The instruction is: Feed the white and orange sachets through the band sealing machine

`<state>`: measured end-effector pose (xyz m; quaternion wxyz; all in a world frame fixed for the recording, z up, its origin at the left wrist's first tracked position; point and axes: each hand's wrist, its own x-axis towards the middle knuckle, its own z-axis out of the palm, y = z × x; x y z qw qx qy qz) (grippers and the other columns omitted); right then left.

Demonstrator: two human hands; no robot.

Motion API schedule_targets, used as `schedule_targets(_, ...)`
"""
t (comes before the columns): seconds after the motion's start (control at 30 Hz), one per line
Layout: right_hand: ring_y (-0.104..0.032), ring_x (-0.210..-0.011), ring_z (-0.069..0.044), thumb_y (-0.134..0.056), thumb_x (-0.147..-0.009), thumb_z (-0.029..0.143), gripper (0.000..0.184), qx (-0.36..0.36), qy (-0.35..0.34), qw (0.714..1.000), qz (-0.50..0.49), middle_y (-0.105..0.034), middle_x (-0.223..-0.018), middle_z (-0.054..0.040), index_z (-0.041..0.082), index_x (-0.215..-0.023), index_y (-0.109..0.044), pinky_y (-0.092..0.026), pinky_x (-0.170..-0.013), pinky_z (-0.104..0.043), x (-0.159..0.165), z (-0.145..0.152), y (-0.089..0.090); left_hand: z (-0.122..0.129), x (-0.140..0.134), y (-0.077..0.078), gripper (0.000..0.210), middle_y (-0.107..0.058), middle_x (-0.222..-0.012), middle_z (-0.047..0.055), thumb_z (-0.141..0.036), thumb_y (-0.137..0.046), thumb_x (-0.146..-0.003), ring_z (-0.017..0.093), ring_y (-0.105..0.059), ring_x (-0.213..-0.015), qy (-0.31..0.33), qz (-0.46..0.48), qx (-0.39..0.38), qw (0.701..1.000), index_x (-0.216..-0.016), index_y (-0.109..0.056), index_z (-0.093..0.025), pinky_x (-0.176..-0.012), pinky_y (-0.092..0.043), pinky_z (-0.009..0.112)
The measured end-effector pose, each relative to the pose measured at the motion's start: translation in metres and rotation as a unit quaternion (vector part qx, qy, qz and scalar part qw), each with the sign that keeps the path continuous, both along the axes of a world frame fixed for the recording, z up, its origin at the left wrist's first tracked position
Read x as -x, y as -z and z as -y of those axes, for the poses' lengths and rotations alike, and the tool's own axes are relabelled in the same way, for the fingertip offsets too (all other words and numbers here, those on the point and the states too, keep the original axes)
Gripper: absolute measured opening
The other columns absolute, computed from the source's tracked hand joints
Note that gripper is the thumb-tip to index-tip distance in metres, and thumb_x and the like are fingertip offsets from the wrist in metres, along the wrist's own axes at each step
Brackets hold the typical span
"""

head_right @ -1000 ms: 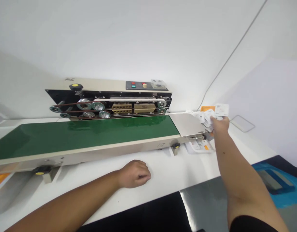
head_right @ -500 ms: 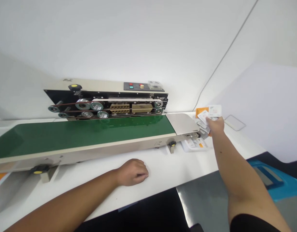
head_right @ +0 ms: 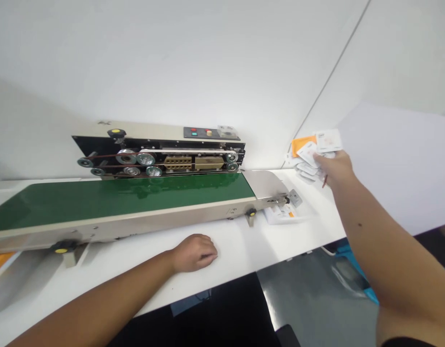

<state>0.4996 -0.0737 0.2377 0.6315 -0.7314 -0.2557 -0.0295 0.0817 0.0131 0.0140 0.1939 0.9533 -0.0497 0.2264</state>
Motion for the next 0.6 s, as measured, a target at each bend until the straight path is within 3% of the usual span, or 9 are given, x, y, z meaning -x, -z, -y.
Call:
schedule_targets(0.13,-0.069,-0.078,-0.015,-0.075,-0.080,0.013,0.039,-0.016,-0.099,0.995,-0.009,-0.069,-0.111,-0.0215,0.007,-0.117,-0.065,-0.052,-0.060,-0.023,0.030,0.012,-0.012,0.007,0.006,-0.004,0.029,-0.063,-0.063,0.001,-0.020,-0.050,-0.093,0.014,-0.057,-0.062,-0.025,0.008,-0.065,0.998,-0.065,-0.057,-0.020,-0.067,-0.044,0.026)
schedule_targets(0.27,-0.071,-0.080,-0.018,-0.075,-0.079,0.012,0.040,-0.019,-0.200,0.977,-0.066,-0.070,-0.114,-0.0179,0.011,-0.118,-0.063,-0.057,-0.064,-0.026,0.069,0.018,-0.005,0.011,0.018,-0.011,0.029,-0.064,-0.066,0.003,-0.024,-0.048,-0.096,0.016,-0.058,-0.066,-0.077,0.016,-0.118,0.990,-0.070,-0.061,-0.020,-0.069,-0.045,0.029)
schedule_targets(0.37,-0.073,-0.083,-0.022,-0.078,-0.075,0.014,0.048,-0.008,-0.274,0.953,-0.126,-0.072,-0.112,-0.0139,0.015,-0.119,-0.061,-0.061,-0.068,-0.032,0.104,0.020,0.012,0.017,0.031,-0.016,0.024,-0.068,-0.078,0.006,-0.025,-0.046,-0.098,0.018,-0.062,-0.076,-0.127,0.053,-0.121,0.983,-0.089,-0.068,-0.019,-0.074,-0.049,0.031)
schedule_targets(0.47,-0.074,-0.084,-0.025,-0.083,-0.069,0.019,0.054,0.012,-0.343,0.922,-0.180,-0.074,-0.108,-0.0114,0.018,-0.119,-0.061,-0.063,-0.068,-0.037,0.143,0.021,0.034,0.028,0.044,-0.018,0.022,-0.071,-0.107,0.011,-0.028,-0.052,-0.097,0.024,-0.064,-0.100,-0.170,0.108,-0.142,0.969,-0.112,-0.067,-0.020,-0.091,-0.050,0.040)
schedule_targets(0.6,-0.073,-0.092,-0.026,-0.084,-0.069,0.025,0.057,0.042,-0.433,0.870,-0.231,-0.073,-0.113,-0.0092,0.022,-0.121,-0.060,-0.063,-0.077,-0.040,0.198,0.026,0.067,0.047,0.059,-0.022,0.035,-0.067,-0.128,0.004,-0.029,-0.062,-0.094,0.025,-0.058,-0.120,-0.186,0.138,-0.191,0.954,-0.129,-0.059,-0.036,-0.113,-0.036,0.052)
